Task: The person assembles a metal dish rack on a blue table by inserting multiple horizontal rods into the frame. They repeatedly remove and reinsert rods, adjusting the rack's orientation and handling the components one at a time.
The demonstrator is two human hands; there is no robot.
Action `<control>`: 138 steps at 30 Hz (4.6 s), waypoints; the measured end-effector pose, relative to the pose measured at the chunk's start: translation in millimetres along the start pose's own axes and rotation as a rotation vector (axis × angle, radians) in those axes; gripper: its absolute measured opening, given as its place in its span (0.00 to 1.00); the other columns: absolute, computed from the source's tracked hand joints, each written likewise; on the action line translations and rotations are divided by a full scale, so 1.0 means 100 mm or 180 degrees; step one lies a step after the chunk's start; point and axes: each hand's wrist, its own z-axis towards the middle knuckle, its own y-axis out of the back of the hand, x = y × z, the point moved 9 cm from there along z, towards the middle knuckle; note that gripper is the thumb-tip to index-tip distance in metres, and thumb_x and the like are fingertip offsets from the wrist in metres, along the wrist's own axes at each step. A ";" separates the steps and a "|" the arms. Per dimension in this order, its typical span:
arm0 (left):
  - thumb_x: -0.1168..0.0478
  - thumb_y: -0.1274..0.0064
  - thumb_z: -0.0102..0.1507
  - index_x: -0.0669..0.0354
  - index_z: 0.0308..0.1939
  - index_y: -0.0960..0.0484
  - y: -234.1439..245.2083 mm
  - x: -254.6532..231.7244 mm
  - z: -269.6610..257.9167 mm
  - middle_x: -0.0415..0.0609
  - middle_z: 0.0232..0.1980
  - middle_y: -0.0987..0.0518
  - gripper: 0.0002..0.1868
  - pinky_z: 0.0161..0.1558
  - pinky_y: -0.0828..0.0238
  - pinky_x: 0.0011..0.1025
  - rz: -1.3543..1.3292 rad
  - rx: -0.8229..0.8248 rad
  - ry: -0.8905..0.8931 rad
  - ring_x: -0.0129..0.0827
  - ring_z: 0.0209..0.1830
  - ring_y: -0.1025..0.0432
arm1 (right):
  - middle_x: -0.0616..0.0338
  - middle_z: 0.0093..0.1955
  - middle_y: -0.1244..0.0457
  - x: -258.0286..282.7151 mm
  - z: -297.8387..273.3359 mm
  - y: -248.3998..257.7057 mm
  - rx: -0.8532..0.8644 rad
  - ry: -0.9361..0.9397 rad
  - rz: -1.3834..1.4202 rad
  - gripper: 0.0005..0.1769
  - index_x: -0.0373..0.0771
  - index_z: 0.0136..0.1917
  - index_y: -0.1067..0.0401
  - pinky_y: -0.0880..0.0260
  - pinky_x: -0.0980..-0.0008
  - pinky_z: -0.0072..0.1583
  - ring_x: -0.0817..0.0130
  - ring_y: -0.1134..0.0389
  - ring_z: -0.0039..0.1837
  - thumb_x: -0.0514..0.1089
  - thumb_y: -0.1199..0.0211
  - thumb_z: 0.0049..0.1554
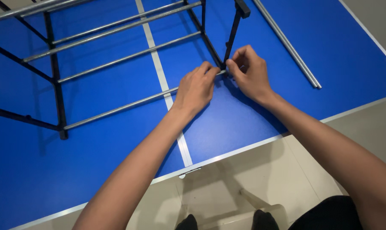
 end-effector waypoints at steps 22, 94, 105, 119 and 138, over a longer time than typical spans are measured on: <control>0.56 0.39 0.66 0.59 0.22 0.19 2.60 0.86 -1.95 0.56 0.23 0.21 0.19 0.33 0.30 0.48 0.2142 -0.0828 0.2070 0.52 0.24 0.27 | 0.50 0.52 0.40 0.16 -0.15 -0.12 0.0344 0.1097 -0.1617 0.03 0.40 0.55 0.24 0.30 0.63 0.48 0.60 0.33 0.45 0.38 0.36 0.74; 0.47 0.39 0.60 0.63 0.53 0.21 -1.00 -1.44 0.24 0.57 0.49 0.24 0.26 0.51 0.36 0.46 -0.0205 0.0875 -0.0369 0.49 0.51 0.30 | 0.43 0.48 0.29 -0.81 -0.09 1.13 0.0202 -0.1275 -0.1515 0.23 0.39 0.58 0.23 0.26 0.53 0.55 0.47 0.26 0.52 0.53 0.30 0.53; 0.43 0.37 0.54 0.62 0.53 0.18 -1.11 -1.72 0.20 0.71 0.61 0.30 0.31 0.56 0.39 0.51 -0.0326 0.0955 -0.0550 0.60 0.59 0.35 | 0.50 0.51 0.33 -0.94 -0.13 1.80 -0.0480 -0.1002 -0.1950 0.15 0.43 0.55 0.21 0.29 0.54 0.53 0.52 0.29 0.52 0.50 0.35 0.57; 0.50 0.35 0.57 0.69 0.62 0.28 -1.50 -1.48 0.45 0.71 0.63 0.31 0.36 0.60 0.34 0.49 -0.0399 0.0875 -0.0217 0.62 0.62 0.33 | 0.48 0.48 0.27 -1.28 -0.26 1.67 0.0581 -0.1720 -0.1413 0.19 0.42 0.56 0.21 0.25 0.58 0.54 0.54 0.25 0.51 0.52 0.31 0.54; 0.42 0.34 0.55 0.61 0.54 0.19 -1.74 -1.65 0.65 0.64 0.59 0.28 0.33 0.60 0.33 0.46 -0.0264 0.0694 -0.0250 0.54 0.60 0.33 | 0.47 0.42 0.28 -1.20 -0.25 1.72 0.0790 -0.1496 -0.1311 0.15 0.42 0.52 0.18 0.25 0.60 0.52 0.56 0.25 0.46 0.50 0.32 0.55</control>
